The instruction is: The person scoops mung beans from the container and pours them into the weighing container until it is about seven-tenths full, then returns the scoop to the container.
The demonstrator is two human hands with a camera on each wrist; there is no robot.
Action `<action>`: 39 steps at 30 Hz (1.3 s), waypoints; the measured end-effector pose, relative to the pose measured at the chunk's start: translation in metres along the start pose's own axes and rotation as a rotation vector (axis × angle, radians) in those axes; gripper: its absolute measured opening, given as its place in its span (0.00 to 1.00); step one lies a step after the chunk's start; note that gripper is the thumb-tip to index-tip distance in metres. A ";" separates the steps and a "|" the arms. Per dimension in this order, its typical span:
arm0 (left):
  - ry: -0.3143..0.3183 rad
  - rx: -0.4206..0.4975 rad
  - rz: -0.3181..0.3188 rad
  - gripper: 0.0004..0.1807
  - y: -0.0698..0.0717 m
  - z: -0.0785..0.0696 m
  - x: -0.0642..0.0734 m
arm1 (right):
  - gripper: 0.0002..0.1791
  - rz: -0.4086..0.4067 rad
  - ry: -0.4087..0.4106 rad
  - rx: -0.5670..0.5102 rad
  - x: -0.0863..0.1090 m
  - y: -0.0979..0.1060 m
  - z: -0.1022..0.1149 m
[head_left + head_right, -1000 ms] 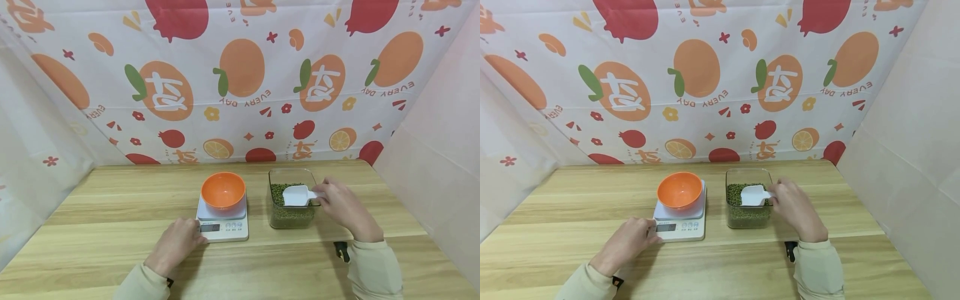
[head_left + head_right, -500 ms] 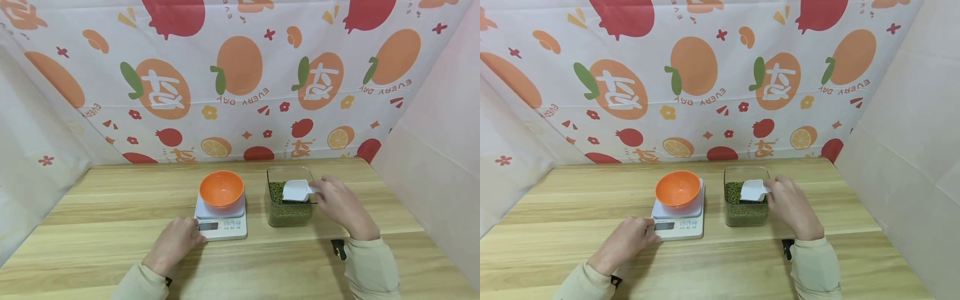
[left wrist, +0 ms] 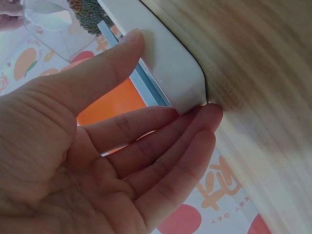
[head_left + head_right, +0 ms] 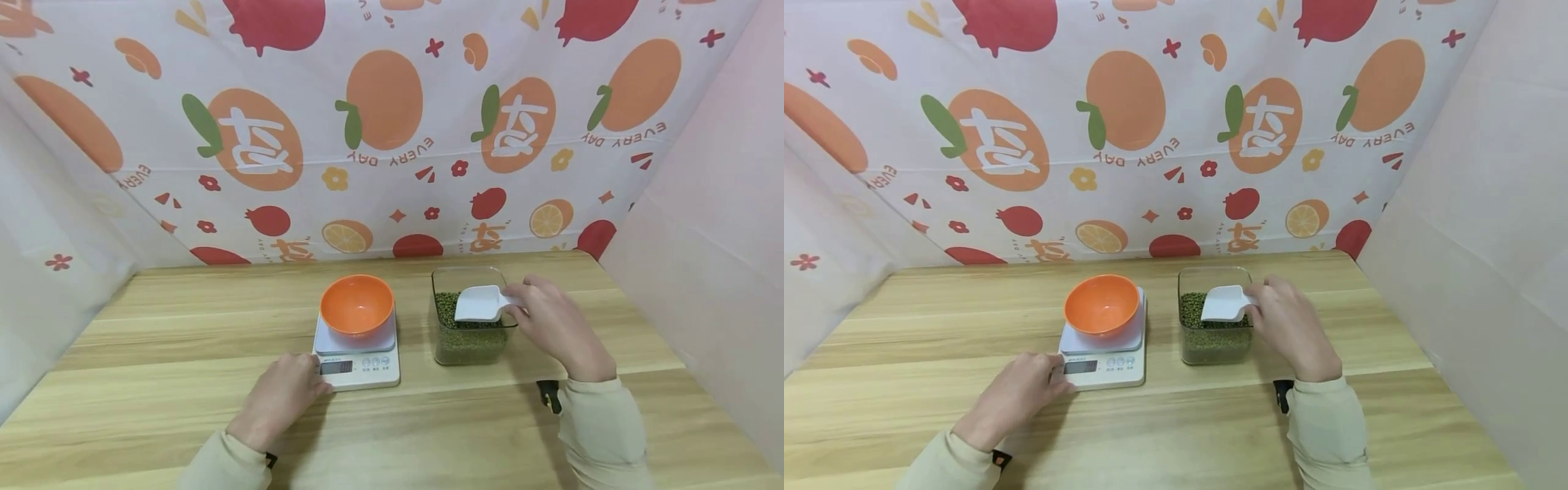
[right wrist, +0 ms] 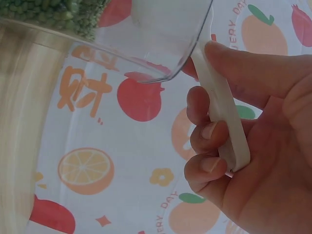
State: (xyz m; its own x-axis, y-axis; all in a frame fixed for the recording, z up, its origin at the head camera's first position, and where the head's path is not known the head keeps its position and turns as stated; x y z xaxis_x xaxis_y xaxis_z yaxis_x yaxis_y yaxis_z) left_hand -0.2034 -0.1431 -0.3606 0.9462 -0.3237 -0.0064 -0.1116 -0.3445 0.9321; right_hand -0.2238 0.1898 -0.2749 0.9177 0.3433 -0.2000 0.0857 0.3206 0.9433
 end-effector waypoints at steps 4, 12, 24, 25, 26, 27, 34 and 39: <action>-0.007 0.011 -0.001 0.14 0.000 0.001 0.001 | 0.11 -0.018 0.037 0.041 -0.005 0.004 0.004; -0.001 0.019 0.003 0.15 -0.002 0.001 0.001 | 0.08 0.026 0.060 0.063 -0.010 0.011 0.009; 0.008 0.018 0.018 0.15 0.000 0.003 0.001 | 0.23 0.166 0.088 0.070 -0.024 0.021 0.019; 0.005 0.019 0.016 0.15 0.001 0.003 0.001 | 0.23 0.179 0.084 0.066 -0.025 0.021 0.019; 0.003 0.019 0.014 0.15 0.001 0.003 0.001 | 0.22 0.193 0.079 0.062 -0.025 0.021 0.019; 0.002 0.019 0.013 0.15 0.001 0.003 0.001 | 0.21 0.205 0.075 0.062 -0.025 0.021 0.019; 0.001 0.026 0.019 0.15 0.001 0.003 0.000 | 0.14 0.263 0.047 0.080 -0.028 0.023 0.020; 0.006 0.017 0.025 0.15 0.001 0.003 -0.001 | 0.14 0.298 0.039 0.092 -0.030 0.023 0.021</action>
State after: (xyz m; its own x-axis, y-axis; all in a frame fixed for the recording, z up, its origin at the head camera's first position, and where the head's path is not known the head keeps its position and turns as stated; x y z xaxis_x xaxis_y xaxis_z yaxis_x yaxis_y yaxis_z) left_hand -0.2053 -0.1459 -0.3613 0.9449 -0.3269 0.0191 -0.1404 -0.3515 0.9256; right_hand -0.2411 0.1684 -0.2418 0.8921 0.4444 0.0810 -0.1491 0.1203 0.9815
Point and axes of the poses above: each hand's wrist, its own x-axis away from the middle knuckle, its own y-axis out of the back of the hand, z = x × y, the point moved 7 cm from there along -x, towards the middle knuckle, and after that the axes turned 8 degrees about z, right-handed, at the moved point
